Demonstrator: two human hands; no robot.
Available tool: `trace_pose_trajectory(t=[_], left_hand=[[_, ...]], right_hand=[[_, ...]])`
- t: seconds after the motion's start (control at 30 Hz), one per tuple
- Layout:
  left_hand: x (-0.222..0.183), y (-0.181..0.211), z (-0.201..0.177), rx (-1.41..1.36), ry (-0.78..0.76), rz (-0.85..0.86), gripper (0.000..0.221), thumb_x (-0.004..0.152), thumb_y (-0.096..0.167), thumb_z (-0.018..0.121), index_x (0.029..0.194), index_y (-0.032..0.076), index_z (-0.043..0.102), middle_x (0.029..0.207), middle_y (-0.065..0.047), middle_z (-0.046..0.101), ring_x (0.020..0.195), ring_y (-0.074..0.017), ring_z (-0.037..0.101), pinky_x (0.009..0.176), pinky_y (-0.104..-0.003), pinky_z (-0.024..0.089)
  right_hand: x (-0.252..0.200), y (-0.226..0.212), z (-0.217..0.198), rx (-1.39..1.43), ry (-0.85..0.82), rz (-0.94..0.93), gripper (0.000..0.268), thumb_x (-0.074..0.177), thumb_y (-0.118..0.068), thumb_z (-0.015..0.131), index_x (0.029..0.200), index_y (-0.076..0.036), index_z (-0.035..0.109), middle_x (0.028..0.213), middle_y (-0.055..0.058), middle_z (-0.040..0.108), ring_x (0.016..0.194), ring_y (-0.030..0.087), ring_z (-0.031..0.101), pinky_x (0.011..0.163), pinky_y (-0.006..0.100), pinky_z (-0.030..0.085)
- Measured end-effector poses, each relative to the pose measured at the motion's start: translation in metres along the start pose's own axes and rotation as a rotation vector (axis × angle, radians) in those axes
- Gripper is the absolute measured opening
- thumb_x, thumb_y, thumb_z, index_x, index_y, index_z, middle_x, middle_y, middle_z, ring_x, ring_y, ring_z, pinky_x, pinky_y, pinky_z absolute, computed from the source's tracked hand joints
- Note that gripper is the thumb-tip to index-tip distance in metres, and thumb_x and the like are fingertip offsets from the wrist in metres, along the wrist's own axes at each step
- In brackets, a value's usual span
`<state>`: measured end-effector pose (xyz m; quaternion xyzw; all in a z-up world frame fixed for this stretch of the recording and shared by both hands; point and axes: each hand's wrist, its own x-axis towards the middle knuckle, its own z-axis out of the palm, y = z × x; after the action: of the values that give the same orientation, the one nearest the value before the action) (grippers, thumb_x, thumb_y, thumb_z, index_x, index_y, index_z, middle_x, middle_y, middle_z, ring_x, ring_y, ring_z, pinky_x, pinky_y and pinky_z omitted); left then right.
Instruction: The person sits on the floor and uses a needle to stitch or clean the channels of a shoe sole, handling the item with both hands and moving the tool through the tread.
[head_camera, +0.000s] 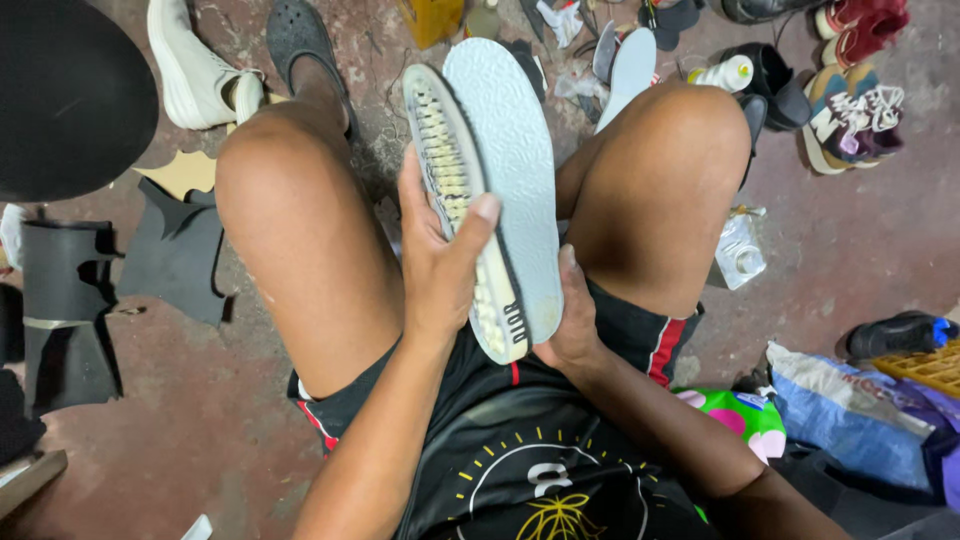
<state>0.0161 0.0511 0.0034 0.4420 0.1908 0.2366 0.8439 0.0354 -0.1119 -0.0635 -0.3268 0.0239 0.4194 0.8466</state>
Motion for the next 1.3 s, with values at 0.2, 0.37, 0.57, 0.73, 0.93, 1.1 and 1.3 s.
trace_pose_trajectory(t=[0.2, 0.37, 0.57, 0.73, 0.93, 1.1, 1.3], left_hand=[[-0.006, 0.002, -0.011, -0.402, -0.044, -0.188, 0.083, 0.088, 0.035, 0.076, 0.152, 0.01, 0.031, 0.126, -0.007, 0.06, 0.112, -0.0148, 0.063, 0.098, -0.029, 0.054], [-0.011, -0.005, -0.024, -0.622, -0.171, -0.306, 0.051, 0.091, 0.049, 0.076, 0.104, 0.01, 0.047, 0.082, 0.004, 0.04, 0.073, -0.0089, 0.042, 0.062, -0.024, 0.035], [-0.017, -0.011, -0.033, -0.707, -0.29, -0.288, 0.055, 0.087, 0.052, 0.079, 0.104, 0.008, 0.051, 0.082, 0.006, 0.04, 0.07, -0.0076, 0.039, 0.059, -0.023, 0.032], [-0.024, -0.014, -0.037, -0.732, -0.297, -0.277, 0.061, 0.08, 0.049, 0.081, 0.111, 0.003, 0.057, 0.087, -0.001, 0.05, 0.077, -0.0145, 0.049, 0.069, -0.029, 0.043], [-0.03, -0.012, -0.039, -0.71, -0.35, -0.259, 0.061, 0.078, 0.048, 0.082, 0.108, 0.0, 0.06, 0.089, -0.006, 0.057, 0.082, -0.0192, 0.055, 0.075, -0.032, 0.049], [-0.03, -0.015, -0.038, -0.756, -0.425, -0.239, 0.05, 0.085, 0.045, 0.081, 0.098, 0.003, 0.057, 0.085, -0.002, 0.049, 0.078, -0.0146, 0.047, 0.071, -0.029, 0.041], [-0.02, -0.012, -0.036, -0.698, -0.365, -0.21, 0.045, 0.091, 0.048, 0.076, 0.087, 0.012, 0.049, 0.076, 0.006, 0.041, 0.066, -0.0094, 0.041, 0.057, -0.025, 0.035]], right_hand=[[0.003, -0.003, 0.014, -0.015, -0.094, -0.075, 0.071, 0.109, -0.056, 0.042, 0.154, -0.001, 0.044, 0.147, 0.015, 0.057, 0.135, 0.027, 0.055, 0.119, 0.043, 0.041], [0.005, -0.008, 0.016, 0.0, -0.191, -0.07, 0.069, 0.114, -0.058, 0.042, 0.147, 0.002, 0.051, 0.137, 0.016, 0.061, 0.126, 0.027, 0.058, 0.114, 0.042, 0.044], [0.003, -0.004, 0.017, 0.05, -0.161, -0.059, 0.073, 0.105, -0.06, 0.044, 0.146, 0.0, 0.049, 0.135, 0.014, 0.059, 0.126, 0.026, 0.056, 0.115, 0.042, 0.042], [0.004, -0.002, 0.01, -0.055, -0.35, -0.124, 0.081, 0.106, -0.066, 0.049, 0.146, 0.004, 0.052, 0.135, 0.017, 0.059, 0.123, 0.025, 0.057, 0.112, 0.039, 0.043], [0.005, 0.006, -0.016, 0.099, -0.371, -0.031, 0.084, 0.101, -0.068, 0.051, 0.151, 0.0, 0.048, 0.132, 0.017, 0.059, 0.117, 0.026, 0.06, 0.095, 0.04, 0.051], [0.004, 0.004, -0.011, 0.022, -0.352, -0.058, 0.085, 0.102, -0.069, 0.048, 0.148, 0.002, 0.048, 0.133, 0.019, 0.06, 0.117, 0.029, 0.06, 0.097, 0.043, 0.052], [0.009, 0.002, 0.001, 0.081, -0.162, -0.039, 0.069, 0.103, -0.059, 0.042, 0.146, -0.006, 0.05, 0.132, 0.014, 0.063, 0.117, 0.029, 0.064, 0.098, 0.045, 0.053]])
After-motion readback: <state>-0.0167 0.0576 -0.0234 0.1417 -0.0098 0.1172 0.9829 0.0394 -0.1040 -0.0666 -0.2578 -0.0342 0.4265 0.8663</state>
